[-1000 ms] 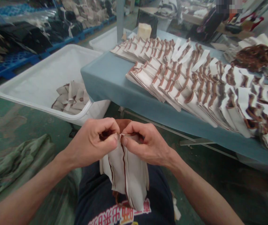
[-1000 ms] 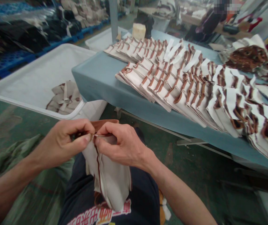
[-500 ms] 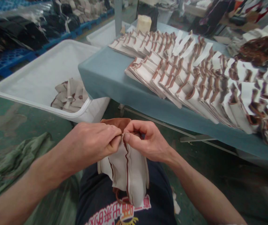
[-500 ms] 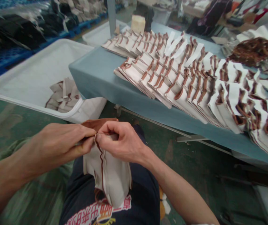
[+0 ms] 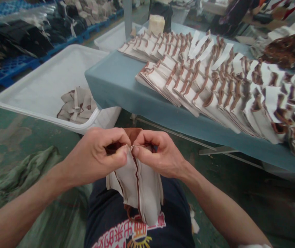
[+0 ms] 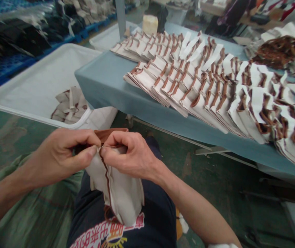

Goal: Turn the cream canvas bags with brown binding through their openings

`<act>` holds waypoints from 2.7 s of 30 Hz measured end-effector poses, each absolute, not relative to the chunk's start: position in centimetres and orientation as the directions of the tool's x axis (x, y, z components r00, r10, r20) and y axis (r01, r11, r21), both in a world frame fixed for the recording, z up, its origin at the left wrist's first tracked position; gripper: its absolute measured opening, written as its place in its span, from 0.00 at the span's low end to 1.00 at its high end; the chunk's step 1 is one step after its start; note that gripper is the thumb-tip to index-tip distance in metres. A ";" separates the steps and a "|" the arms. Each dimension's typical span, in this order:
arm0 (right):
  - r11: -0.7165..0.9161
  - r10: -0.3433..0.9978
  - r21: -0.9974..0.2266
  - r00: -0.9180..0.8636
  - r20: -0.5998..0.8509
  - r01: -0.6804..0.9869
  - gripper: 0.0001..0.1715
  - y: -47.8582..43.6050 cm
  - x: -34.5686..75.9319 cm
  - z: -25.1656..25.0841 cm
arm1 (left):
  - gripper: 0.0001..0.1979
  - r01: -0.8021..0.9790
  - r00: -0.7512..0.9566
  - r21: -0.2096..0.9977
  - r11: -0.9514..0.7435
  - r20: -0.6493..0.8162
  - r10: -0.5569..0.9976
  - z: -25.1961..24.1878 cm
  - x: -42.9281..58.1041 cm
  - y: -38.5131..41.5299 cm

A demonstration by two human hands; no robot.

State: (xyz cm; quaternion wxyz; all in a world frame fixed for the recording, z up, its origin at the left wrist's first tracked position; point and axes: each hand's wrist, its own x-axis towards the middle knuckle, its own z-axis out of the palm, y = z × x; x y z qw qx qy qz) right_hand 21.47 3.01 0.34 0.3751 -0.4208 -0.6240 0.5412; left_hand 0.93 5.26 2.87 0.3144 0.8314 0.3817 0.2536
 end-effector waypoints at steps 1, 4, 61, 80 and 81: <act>0.041 0.929 -0.993 -0.370 -0.003 0.110 0.11 3.0 21.4 0.4 | 0.10 0.455 0.566 0.769 -0.448 0.138 0.812 2.9 1.0 5.2; 0.011 0.926 -0.997 -0.376 -0.020 0.078 0.14 3.0 21.1 0.4 | 0.11 0.422 0.540 0.854 -0.305 0.033 0.841 3.2 1.1 5.3; 0.434 0.833 -0.678 -0.551 0.051 0.593 0.05 3.8 23.4 3.1 | 0.08 0.519 0.688 0.675 -0.524 0.033 0.725 4.0 1.8 5.5; 0.275 0.874 -0.772 -0.483 -0.047 0.573 0.08 4.3 20.7 2.0 | 0.05 0.555 0.673 0.642 -0.529 0.029 0.739 2.8 -1.0 5.9; 0.282 0.873 -0.761 -0.485 -0.049 0.584 0.07 4.3 20.6 2.2 | 0.05 0.562 0.677 0.614 -0.555 0.045 0.735 3.0 -1.0 5.9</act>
